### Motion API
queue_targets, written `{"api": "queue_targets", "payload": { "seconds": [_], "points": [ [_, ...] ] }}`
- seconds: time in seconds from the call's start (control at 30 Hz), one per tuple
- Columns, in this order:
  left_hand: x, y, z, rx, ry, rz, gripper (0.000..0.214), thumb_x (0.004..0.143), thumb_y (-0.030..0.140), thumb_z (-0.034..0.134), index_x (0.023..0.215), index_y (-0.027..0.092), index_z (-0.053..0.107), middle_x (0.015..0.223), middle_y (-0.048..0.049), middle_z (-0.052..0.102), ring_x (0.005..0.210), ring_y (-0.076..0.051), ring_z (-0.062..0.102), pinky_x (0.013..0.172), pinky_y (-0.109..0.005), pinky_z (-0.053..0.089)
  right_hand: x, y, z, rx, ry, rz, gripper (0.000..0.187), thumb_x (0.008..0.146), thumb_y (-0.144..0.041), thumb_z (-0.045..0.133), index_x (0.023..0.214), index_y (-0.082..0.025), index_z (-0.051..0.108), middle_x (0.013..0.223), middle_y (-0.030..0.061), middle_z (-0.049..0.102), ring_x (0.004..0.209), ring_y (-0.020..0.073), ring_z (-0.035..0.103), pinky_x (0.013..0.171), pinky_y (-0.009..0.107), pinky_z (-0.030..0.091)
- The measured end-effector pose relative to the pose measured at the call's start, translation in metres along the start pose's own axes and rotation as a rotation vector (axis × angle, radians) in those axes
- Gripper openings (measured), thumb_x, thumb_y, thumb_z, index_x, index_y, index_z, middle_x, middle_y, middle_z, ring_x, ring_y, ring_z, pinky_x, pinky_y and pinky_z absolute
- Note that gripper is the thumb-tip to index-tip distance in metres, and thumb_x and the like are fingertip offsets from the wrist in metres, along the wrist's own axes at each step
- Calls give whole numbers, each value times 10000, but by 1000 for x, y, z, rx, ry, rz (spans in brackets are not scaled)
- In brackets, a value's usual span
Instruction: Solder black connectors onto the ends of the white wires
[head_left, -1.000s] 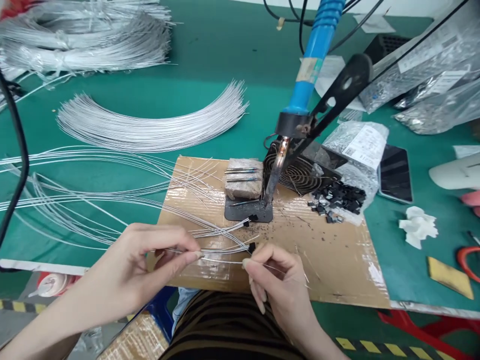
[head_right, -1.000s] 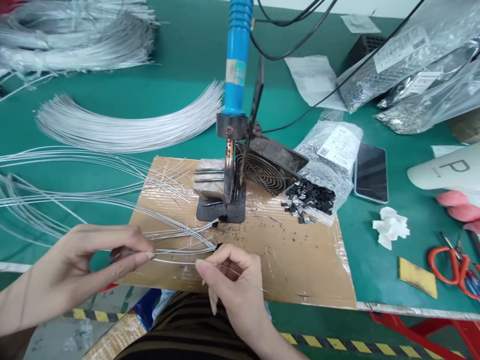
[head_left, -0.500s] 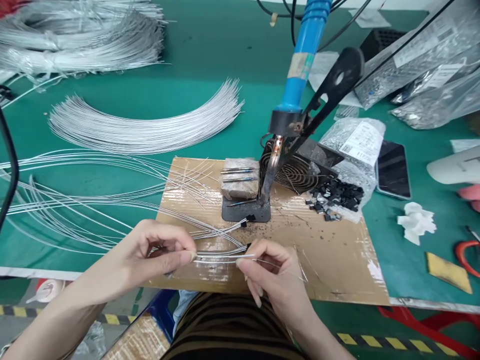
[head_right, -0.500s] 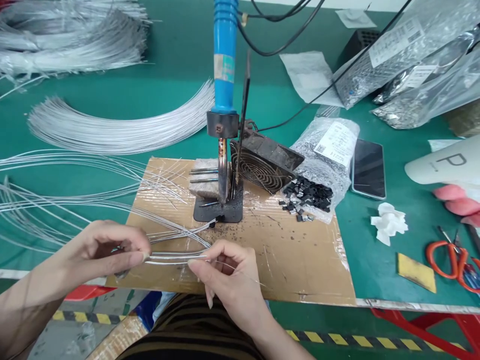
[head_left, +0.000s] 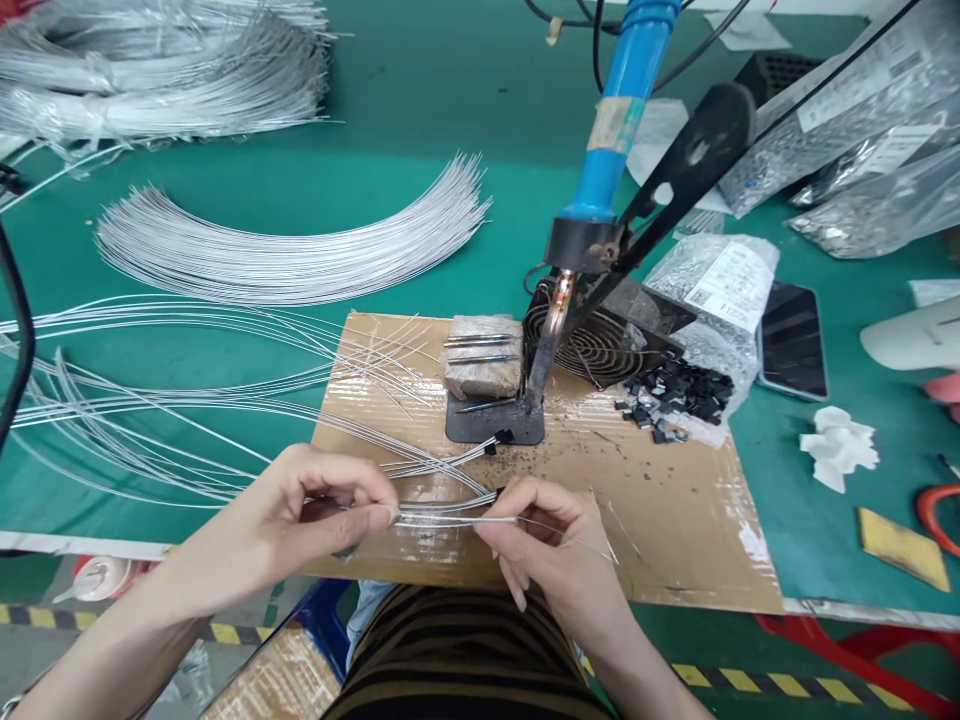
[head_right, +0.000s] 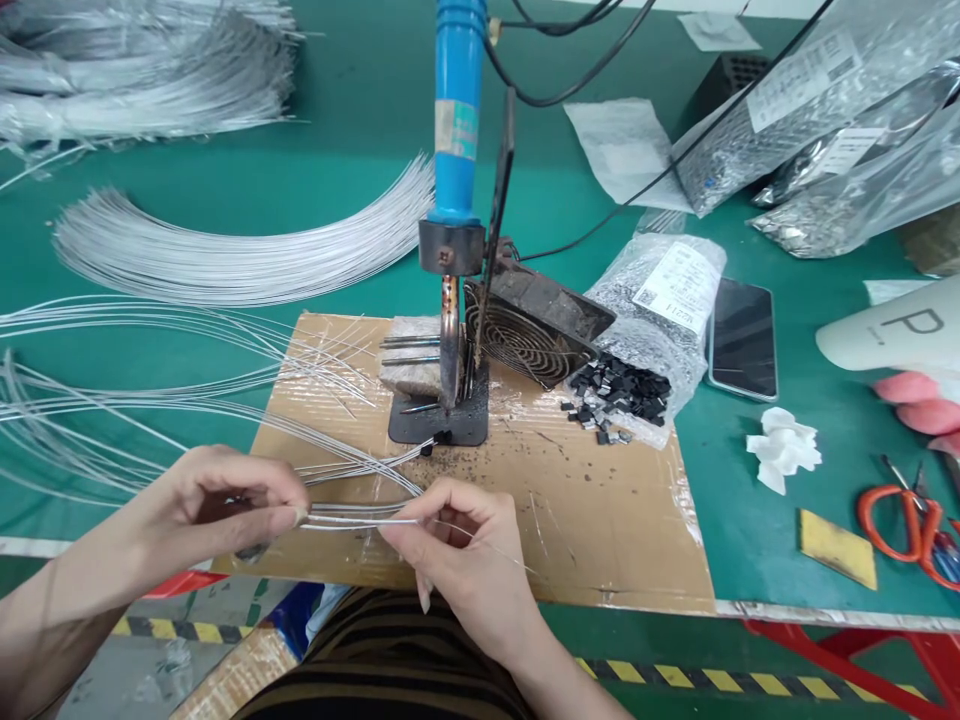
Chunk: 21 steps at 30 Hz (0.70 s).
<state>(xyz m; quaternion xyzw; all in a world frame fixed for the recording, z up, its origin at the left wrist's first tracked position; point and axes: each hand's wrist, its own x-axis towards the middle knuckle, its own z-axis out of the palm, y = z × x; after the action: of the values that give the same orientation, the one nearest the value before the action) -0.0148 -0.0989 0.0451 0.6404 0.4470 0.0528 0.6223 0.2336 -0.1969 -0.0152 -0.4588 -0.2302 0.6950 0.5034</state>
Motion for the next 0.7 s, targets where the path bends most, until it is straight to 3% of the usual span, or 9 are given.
{"api": "queue_targets", "payload": {
  "seconds": [0.37,0.43,0.5,0.6,0.63,0.7],
  "points": [
    [-1,-2,0,11,-28,16,296,1075,393,591,872,224,724,626,55,440,559,-119,320,507,-259,254,-1,-7,-4,-99,7,-41,332,890,-450,893,762,-177,753,573,-41,612,393,62,496,419,192,381],
    [-3,0,2,79,-7,29,340,1075,413,588,819,223,703,596,62,418,537,-118,294,491,-267,235,-2,-8,-5,-103,8,-45,330,893,-438,892,758,-179,738,575,-45,604,396,64,501,419,191,381],
    [-5,4,7,216,48,60,336,1067,416,608,807,229,710,602,48,506,534,-122,380,501,-263,297,-2,-8,-5,-101,14,-51,326,895,-430,891,762,-179,731,580,-48,598,399,64,504,416,187,374],
    [-7,13,22,411,166,156,158,1053,368,654,1095,273,773,925,-5,785,807,-173,708,728,-252,532,-2,-6,-4,-110,32,-60,321,909,-433,878,773,-179,736,577,-50,588,403,64,500,417,186,372],
    [-7,17,29,443,198,192,216,1054,342,657,1245,290,742,1089,-21,815,970,-197,756,848,-268,567,-1,-6,-4,-115,39,-61,321,911,-438,875,777,-180,739,576,-49,588,405,65,497,418,186,374],
    [-2,23,44,457,203,263,334,1065,273,622,1397,295,657,1265,-47,798,1123,-214,759,938,-288,577,-1,-4,-3,-124,53,-62,325,908,-449,874,781,-181,740,581,-47,594,411,67,492,417,187,382]
  ]
}}
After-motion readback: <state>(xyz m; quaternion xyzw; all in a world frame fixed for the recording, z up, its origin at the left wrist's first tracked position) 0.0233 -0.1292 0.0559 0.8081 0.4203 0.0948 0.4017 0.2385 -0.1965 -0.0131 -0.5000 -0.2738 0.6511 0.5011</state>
